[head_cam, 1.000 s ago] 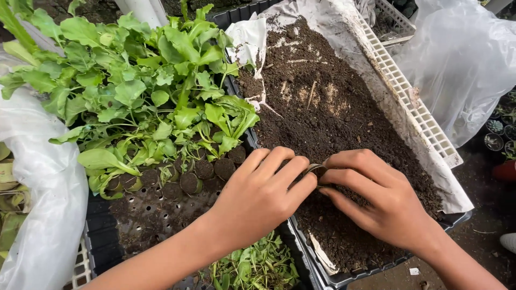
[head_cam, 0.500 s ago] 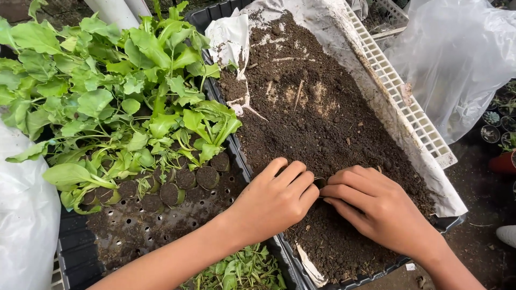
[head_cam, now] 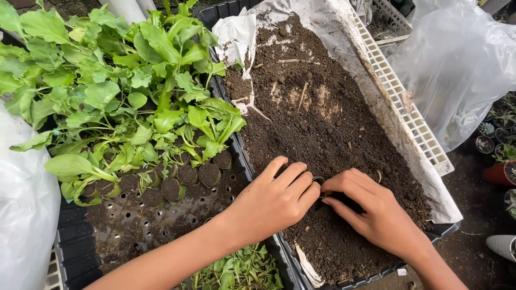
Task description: Transplanting small seedlings into a soil tray and arranging organic mulch material around them.
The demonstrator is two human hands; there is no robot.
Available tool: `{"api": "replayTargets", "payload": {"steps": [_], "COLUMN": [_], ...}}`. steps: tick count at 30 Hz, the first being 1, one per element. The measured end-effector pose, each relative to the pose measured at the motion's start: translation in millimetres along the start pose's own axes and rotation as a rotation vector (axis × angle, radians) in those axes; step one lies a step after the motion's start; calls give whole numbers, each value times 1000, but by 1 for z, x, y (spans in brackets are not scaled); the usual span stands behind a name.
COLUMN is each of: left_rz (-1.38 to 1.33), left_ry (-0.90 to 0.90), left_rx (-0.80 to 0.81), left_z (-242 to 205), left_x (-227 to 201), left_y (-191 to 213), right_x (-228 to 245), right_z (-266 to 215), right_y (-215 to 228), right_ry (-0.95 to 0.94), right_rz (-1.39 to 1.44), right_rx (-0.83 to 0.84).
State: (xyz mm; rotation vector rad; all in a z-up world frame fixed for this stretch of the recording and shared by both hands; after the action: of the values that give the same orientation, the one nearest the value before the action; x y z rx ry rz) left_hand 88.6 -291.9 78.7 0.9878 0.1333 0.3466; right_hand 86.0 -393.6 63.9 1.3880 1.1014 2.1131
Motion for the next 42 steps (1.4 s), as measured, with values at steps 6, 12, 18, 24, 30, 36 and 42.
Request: {"api": "replayTargets", "payload": {"steps": [6, 12, 18, 24, 30, 36, 42], "left_rz": [69, 46, -18, -165, -489, -467, -436], "left_ry": [-11, 100, 264, 415, 538, 526, 553], "left_rx": [-12, 27, 126, 229, 242, 223, 204], "left_z": [-9, -32, -79, -135, -163, -181, -190], "left_x": [-7, 7, 20, 22, 29, 22, 23], "left_y": [7, 38, 60, 58, 63, 61, 61], "right_x": [-7, 51, 82, 98, 117, 129, 121], "right_z": [-7, 15, 35, 44, 51, 54, 53], "right_y": [13, 23, -21, -63, -104, -125, -145], "right_ry": [-43, 174, 345, 408, 471, 496, 577], "right_rz": [-123, -87, -87, -81, -165, -143, -320], "right_rx": [-68, -113, 132, 301, 360, 479, 457]}}
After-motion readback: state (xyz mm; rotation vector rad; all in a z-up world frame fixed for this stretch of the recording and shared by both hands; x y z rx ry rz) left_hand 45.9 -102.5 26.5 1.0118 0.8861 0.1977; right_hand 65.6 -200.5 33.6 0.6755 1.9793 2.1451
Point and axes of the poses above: each hand's wrist, its own z-axis towards the middle knuckle, its own y-axis out of the back of the hand, x = y × z, the point moved 10 cm from there along z, towards the middle knuckle, and after that the axes turned 1 degree about y, right-handed, at the moved point
